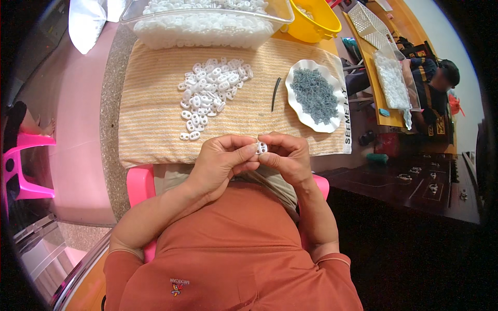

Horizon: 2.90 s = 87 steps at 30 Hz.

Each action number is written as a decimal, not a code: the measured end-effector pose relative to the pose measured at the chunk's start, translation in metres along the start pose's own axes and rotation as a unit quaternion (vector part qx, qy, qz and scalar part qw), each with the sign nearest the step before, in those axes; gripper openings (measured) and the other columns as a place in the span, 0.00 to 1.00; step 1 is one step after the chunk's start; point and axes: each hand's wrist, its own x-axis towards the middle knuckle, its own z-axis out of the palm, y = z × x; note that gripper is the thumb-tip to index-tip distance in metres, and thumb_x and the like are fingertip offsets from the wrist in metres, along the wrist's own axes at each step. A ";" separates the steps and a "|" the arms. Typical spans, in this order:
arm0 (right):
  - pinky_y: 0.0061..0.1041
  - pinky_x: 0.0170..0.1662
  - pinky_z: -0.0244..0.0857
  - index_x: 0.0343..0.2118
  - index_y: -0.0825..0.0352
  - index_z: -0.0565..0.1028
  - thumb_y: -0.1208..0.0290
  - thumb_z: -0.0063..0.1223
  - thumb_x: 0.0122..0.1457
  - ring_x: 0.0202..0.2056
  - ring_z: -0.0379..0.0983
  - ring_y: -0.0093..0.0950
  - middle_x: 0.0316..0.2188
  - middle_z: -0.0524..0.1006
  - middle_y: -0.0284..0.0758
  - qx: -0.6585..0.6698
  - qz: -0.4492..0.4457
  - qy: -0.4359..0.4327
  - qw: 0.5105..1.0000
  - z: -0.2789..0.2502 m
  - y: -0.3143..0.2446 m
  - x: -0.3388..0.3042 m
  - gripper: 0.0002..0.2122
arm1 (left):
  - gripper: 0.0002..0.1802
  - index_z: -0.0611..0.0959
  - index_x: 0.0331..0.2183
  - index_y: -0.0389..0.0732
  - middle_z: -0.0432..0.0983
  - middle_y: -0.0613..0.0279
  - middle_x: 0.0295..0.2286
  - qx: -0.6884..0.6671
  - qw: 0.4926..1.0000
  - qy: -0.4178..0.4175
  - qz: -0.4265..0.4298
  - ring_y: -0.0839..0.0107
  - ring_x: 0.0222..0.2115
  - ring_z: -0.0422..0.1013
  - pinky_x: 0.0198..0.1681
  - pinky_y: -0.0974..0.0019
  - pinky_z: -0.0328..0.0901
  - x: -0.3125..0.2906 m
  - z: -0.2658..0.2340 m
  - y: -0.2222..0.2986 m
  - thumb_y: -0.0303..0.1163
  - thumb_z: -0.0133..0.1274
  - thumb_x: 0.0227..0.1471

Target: Assembling small white plastic rings and grey components by hand using a small tool.

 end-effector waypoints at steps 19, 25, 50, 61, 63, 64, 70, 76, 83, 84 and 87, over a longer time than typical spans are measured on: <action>0.18 0.39 0.66 0.41 0.71 0.77 0.82 0.62 0.48 0.37 0.70 0.23 0.37 0.70 0.36 0.037 -0.082 -0.011 0.996 0.003 -0.001 0.001 0.15 | 0.07 0.76 0.34 0.40 0.75 0.66 0.31 -0.029 0.995 -0.085 -0.037 0.79 0.31 0.73 0.35 0.74 0.72 0.006 -0.003 0.001 0.29 0.56 0.53; 0.18 0.41 0.65 0.40 0.71 0.77 0.80 0.64 0.46 0.38 0.69 0.23 0.39 0.71 0.38 -0.015 -0.090 -0.005 0.996 0.004 0.001 0.000 0.15 | 0.06 0.75 0.32 0.41 0.75 0.68 0.29 -0.036 0.992 -0.118 -0.036 0.80 0.30 0.72 0.33 0.74 0.70 0.004 -0.002 0.003 0.30 0.56 0.54; 0.18 0.38 0.62 0.37 0.74 0.76 0.79 0.63 0.48 0.35 0.68 0.22 0.37 0.74 0.39 -0.151 -0.137 0.004 0.979 0.017 -0.015 -0.005 0.13 | 0.08 0.74 0.29 0.42 0.75 0.61 0.34 -0.060 0.987 -0.149 -0.030 0.76 0.32 0.71 0.38 0.71 0.67 0.003 -0.003 -0.006 0.34 0.56 0.54; 0.19 0.39 0.62 0.38 0.74 0.75 0.78 0.62 0.50 0.36 0.69 0.23 0.37 0.73 0.40 -0.155 -0.150 -0.003 0.976 0.018 -0.013 -0.005 0.13 | 0.06 0.75 0.30 0.41 0.76 0.61 0.33 -0.072 0.985 -0.156 -0.023 0.77 0.31 0.71 0.36 0.73 0.69 0.003 -0.003 -0.004 0.31 0.55 0.54; 0.19 0.39 0.62 0.38 0.74 0.75 0.78 0.62 0.50 0.36 0.69 0.23 0.37 0.73 0.40 -0.166 -0.160 -0.006 0.973 0.018 -0.013 -0.006 0.13 | 0.08 0.74 0.29 0.43 0.75 0.62 0.33 -0.048 0.986 -0.156 -0.017 0.77 0.31 0.70 0.35 0.73 0.67 0.002 -0.002 -0.003 0.34 0.56 0.53; 0.19 0.39 0.62 0.38 0.74 0.75 0.78 0.62 0.50 0.36 0.69 0.23 0.37 0.73 0.40 -0.161 -0.153 -0.004 0.975 0.018 -0.015 -0.008 0.13 | 0.08 0.74 0.29 0.43 0.74 0.62 0.32 -0.042 0.987 -0.154 -0.017 0.77 0.31 0.70 0.35 0.73 0.67 0.002 0.000 -0.003 0.34 0.56 0.53; 0.19 0.40 0.63 0.38 0.75 0.75 0.79 0.62 0.49 0.36 0.69 0.23 0.37 0.73 0.40 -0.130 -0.155 -0.004 0.979 0.019 -0.014 -0.006 0.13 | 0.05 0.76 0.31 0.40 0.76 0.60 0.35 -0.096 0.977 -0.190 -0.022 0.76 0.34 0.73 0.39 0.72 0.70 0.003 -0.003 -0.003 0.30 0.54 0.55; 0.18 0.39 0.63 0.38 0.74 0.75 0.80 0.63 0.48 0.36 0.68 0.23 0.37 0.73 0.40 -0.128 -0.153 -0.003 0.980 0.020 -0.015 -0.008 0.14 | 0.10 0.73 0.28 0.43 0.74 0.62 0.32 -0.048 0.986 -0.156 -0.031 0.76 0.31 0.69 0.36 0.71 0.67 -0.001 0.002 0.001 0.34 0.57 0.53; 0.18 0.38 0.62 0.38 0.74 0.75 0.82 0.62 0.47 0.35 0.68 0.22 0.37 0.73 0.39 -0.128 -0.155 -0.002 0.980 0.019 -0.013 -0.008 0.13 | 0.10 0.73 0.29 0.43 0.75 0.61 0.33 -0.044 0.987 -0.155 -0.016 0.76 0.31 0.70 0.36 0.71 0.67 -0.001 0.002 -0.001 0.34 0.57 0.53; 0.18 0.38 0.62 0.38 0.74 0.75 0.82 0.62 0.47 0.35 0.68 0.22 0.37 0.73 0.39 -0.128 -0.155 -0.002 0.980 0.018 -0.012 -0.008 0.13 | 0.10 0.73 0.29 0.43 0.75 0.61 0.33 -0.044 0.987 -0.155 -0.016 0.76 0.31 0.70 0.36 0.71 0.67 -0.001 0.002 -0.001 0.34 0.57 0.53; 0.19 0.39 0.63 0.38 0.74 0.75 0.82 0.62 0.47 0.36 0.69 0.23 0.37 0.73 0.39 -0.121 -0.146 0.000 0.982 0.018 -0.012 -0.008 0.13 | 0.10 0.72 0.28 0.43 0.74 0.61 0.34 -0.054 0.985 -0.161 -0.033 0.76 0.30 0.70 0.35 0.72 0.67 0.001 0.001 0.000 0.35 0.56 0.53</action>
